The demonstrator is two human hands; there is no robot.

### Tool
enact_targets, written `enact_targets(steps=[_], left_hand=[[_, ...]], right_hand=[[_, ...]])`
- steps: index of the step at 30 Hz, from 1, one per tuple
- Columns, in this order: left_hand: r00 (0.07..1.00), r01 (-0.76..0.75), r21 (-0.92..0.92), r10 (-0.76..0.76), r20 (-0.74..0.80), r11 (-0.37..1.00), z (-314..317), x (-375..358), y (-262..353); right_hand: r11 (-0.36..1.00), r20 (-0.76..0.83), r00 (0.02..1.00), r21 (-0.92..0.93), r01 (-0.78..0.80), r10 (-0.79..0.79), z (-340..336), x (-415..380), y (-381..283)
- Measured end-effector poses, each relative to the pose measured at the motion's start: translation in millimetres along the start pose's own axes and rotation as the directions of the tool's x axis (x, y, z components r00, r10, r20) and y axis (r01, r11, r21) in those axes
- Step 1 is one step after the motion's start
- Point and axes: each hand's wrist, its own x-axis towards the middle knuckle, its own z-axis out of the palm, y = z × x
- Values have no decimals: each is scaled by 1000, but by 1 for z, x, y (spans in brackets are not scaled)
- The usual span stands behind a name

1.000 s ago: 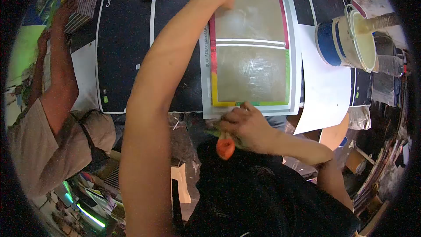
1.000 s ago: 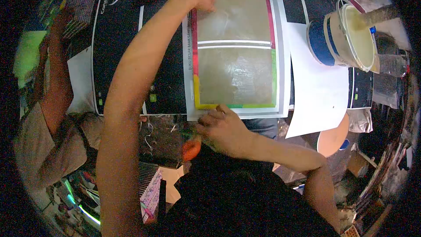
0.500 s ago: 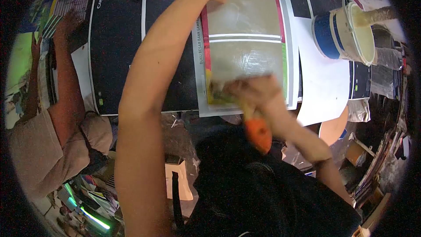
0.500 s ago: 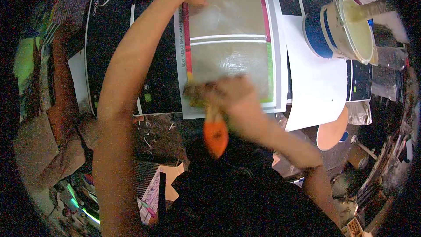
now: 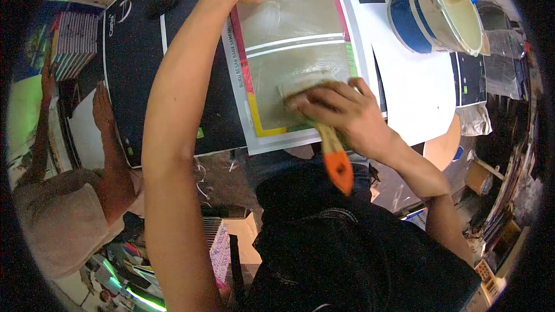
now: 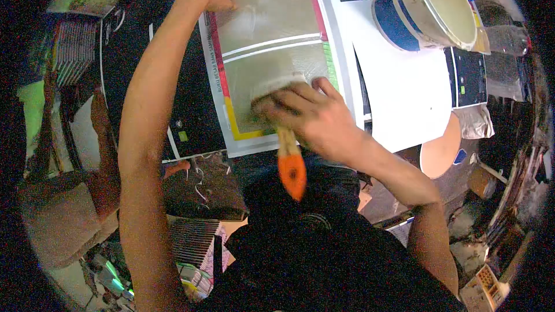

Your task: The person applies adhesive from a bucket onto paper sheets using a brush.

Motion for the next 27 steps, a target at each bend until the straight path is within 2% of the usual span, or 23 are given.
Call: enact_targets(steps=[3, 4, 5, 7, 9, 10, 11, 13, 16, 18, 19, 21, 23, 25, 27], left_hand=[[997, 68, 35, -67, -36, 997, 1, 1, 5], [998, 50, 32, -48, -50, 998, 5, 6, 1], [998, 31, 25, -29, -62, 999, 9, 9, -4], [998, -6, 20, 7, -55, 1000, 17, 18, -11], [999, -26, 32, 28, -36, 999, 18, 28, -16], [995, -37, 42, 41, -87, 998, 19, 24, -14], [997, -24, 40, 27, -66, 999, 18, 22, -11], [999, 9, 45, -8, -31, 999, 14, 23, -8], [999, 19, -6, -19, -38, 1000, 14, 19, -11], [999, 23, -21, -24, -42, 1000, 9, 13, -11], [999, 17, -28, -18, -43, 999, 8, 12, -8], [1000, -22, -11, 21, -22, 1000, 9, 15, -10], [999, -19, 3, 19, -25, 1000, 7, 19, -7], [999, 33, 14, -32, -41, 999, 10, 19, -5], [999, 50, 29, -50, -14, 998, 11, 21, -5]], right_hand=[[994, 69, 994, -71, -78, 83, 38, -17, -19], [996, 179, 984, -87, 11, 5, 30, -26, -30], [998, 275, 961, 63, 13, -30, 18, -32, -37], [997, 322, 946, 75, -2, -22, 2, -32, -28], [999, 100, 995, -46, -23, 27, -4, -11, -1], [994, -15, 999, -103, -40, 39, -4, 3, 17], [999, -87, 996, -20, -34, 32, -3, 15, 34], [1000, -18, 1000, -29, 5, -5, 10, 14, 60], [994, 140, 990, -113, 2, 14, 9, -34, 42], [1000, 401, 916, -20, 5, 3, -19, -64, 21], [999, 589, 808, -11, -31, 31, -38, -66, 13], [985, 629, 775, 81, -151, 67, -60, -65, 13], [988, 352, 930, 65, -139, 108, -61, -55, 20], [997, 182, 983, -73, -25, 38, -43, -51, 39], [995, 378, 921, -57, -76, 92, -36, -61, 48]])
